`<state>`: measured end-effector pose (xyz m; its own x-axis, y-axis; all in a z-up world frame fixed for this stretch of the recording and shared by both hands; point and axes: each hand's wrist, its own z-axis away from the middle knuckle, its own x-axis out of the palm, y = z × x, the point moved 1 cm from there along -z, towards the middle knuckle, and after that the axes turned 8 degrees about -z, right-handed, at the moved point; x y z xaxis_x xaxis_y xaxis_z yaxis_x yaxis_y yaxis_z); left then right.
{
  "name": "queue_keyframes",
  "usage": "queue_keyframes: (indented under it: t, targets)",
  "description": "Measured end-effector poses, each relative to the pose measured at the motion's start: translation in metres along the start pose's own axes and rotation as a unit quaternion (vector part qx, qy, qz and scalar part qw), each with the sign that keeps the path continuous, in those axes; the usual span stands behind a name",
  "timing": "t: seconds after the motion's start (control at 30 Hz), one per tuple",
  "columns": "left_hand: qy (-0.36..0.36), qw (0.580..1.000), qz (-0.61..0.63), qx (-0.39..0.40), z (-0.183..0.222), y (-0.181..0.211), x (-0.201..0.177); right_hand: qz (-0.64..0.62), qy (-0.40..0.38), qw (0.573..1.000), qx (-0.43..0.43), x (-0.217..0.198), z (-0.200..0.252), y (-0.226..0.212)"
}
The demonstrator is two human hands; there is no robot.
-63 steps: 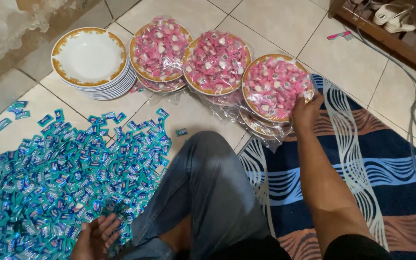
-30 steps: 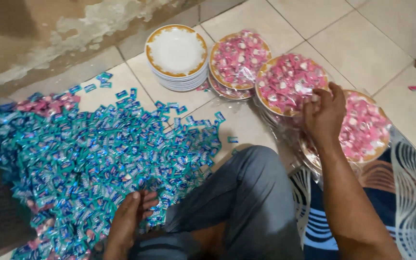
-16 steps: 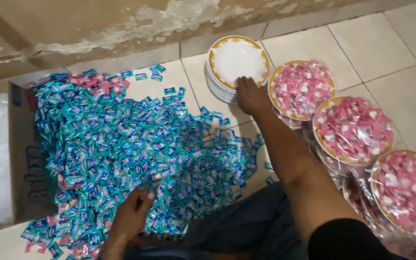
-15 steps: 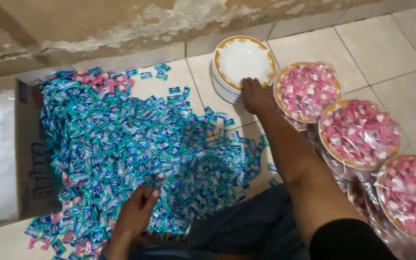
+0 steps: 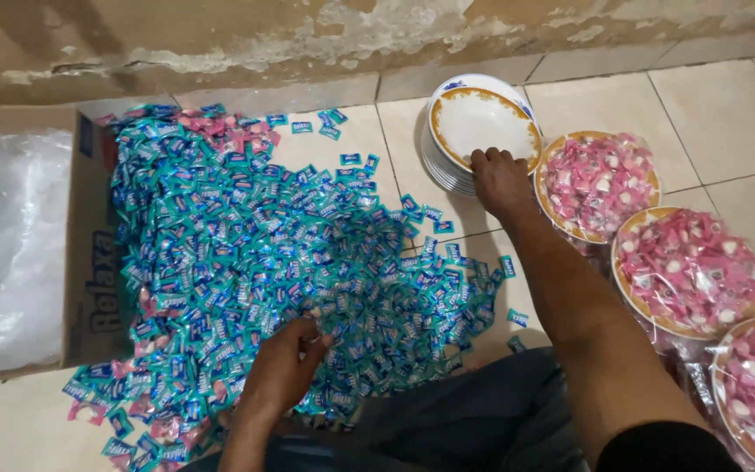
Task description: The person is picking up blue-wrapped candies from a pile on the floor and placing them onto plates already containing pink candies, then wrapping the plates in plastic.
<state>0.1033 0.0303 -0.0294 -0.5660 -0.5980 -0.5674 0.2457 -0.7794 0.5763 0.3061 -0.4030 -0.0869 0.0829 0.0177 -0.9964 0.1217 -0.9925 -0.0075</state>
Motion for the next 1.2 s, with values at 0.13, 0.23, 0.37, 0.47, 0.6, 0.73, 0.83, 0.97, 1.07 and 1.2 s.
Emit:
queue_keyframes:
  t: [0.13,0.23,0.37,0.47,0.6,0.73,0.83,0.97,1.07,1.2]
  targets:
    - [0.060,0.997,-0.045,0.021,0.007,-0.006,-0.005,-0.050,0.066,0.996,-0.039,0.000,-0.006,0.014]
    - [0.150,0.985,0.061,0.056,0.027,-0.010,-0.022,-0.073,0.106,0.990,-0.058,-0.006,-0.004,0.010]
    - [0.307,0.945,0.065,0.090,0.040,-0.043,-0.070,-0.062,0.153,0.979,-0.124,-0.053,0.035,-0.043]
    - [0.423,0.904,0.015,0.067,0.030,-0.095,-0.129,-0.145,0.121,0.973,-0.133,-0.050,0.091,-0.083]
    - [0.432,0.887,-0.152,-0.065,-0.028,-0.220,-0.202,-0.222,-0.044,0.973,-0.041,-0.049,0.154,-0.185]
    - [0.216,0.878,-0.377,-0.201,-0.056,-0.293,-0.234,-0.313,0.058,0.932,-0.175,0.037,0.209,-0.218]
    - [0.297,0.803,-0.464,-0.228,-0.079,-0.340,-0.260,-0.316,0.065,0.908,-0.268,0.077,0.227,-0.228]
    - [0.326,0.856,-0.270,-0.297,-0.084,-0.339,-0.273,-0.260,-0.001,0.918,-0.298,0.090,0.245,-0.236]
    - [0.377,0.813,-0.333,-0.293,-0.118,-0.404,-0.258,-0.255,-0.064,0.921,-0.288,0.102,0.256,-0.239]
    - [0.416,0.752,-0.435,-0.269,-0.110,-0.410,-0.261,-0.245,-0.113,0.921,-0.283,0.104,0.256,-0.242]
